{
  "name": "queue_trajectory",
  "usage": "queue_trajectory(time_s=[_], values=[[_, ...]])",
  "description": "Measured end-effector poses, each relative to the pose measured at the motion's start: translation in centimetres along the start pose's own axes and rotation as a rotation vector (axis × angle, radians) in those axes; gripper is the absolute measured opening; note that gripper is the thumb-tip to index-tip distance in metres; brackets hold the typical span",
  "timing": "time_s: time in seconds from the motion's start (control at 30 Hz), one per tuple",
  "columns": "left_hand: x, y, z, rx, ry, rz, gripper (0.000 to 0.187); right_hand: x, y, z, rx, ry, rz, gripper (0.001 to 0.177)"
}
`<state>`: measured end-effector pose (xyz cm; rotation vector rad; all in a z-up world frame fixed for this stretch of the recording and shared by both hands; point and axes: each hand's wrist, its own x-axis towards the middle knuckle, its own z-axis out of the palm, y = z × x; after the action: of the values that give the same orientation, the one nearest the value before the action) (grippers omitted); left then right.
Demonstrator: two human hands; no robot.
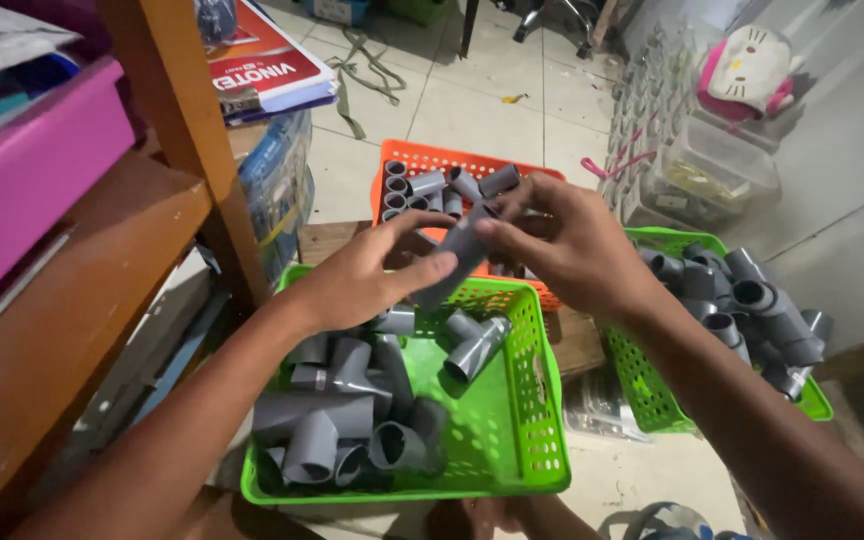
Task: Sorting and organizing PVC pipe fittings into different baskets
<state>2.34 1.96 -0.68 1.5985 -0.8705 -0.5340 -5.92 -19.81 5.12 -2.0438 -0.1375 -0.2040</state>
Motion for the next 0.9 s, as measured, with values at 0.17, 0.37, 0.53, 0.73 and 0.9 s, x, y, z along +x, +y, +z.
queue_trajectory(time_s=[0.17, 0.37, 0.53, 0.73, 0.9], values=[[1.5, -0.9, 0.2, 0.032, 0.175, -0.041, 0.044, 4.9, -0.4, 3.0, 0.082, 0.023, 0.121, 0.023], [1.8, -1.7, -0.7, -0.138, 0.500, -0.229, 0.047, 12.7, 11.0, 2.7, -0.230, 0.064, 0.104, 0.024], [2.2, -3.2, -1.4, -0.370, 0.636, -0.300, 0.048, 12.8, 16.0, 5.5, -0.749, -0.123, 0.178, 0.032], [2.5, -2.9, -1.4, -0.414, 0.590, -0.298, 0.048, 11.3, 13.2, 6.3, -0.650, -0.225, 0.310, 0.044], [2.7, -4.3, -1.6, -0.513, 0.605, -0.235, 0.052, 10.7, 13.5, 6.0, -0.673, -0.192, 0.321, 0.050]])
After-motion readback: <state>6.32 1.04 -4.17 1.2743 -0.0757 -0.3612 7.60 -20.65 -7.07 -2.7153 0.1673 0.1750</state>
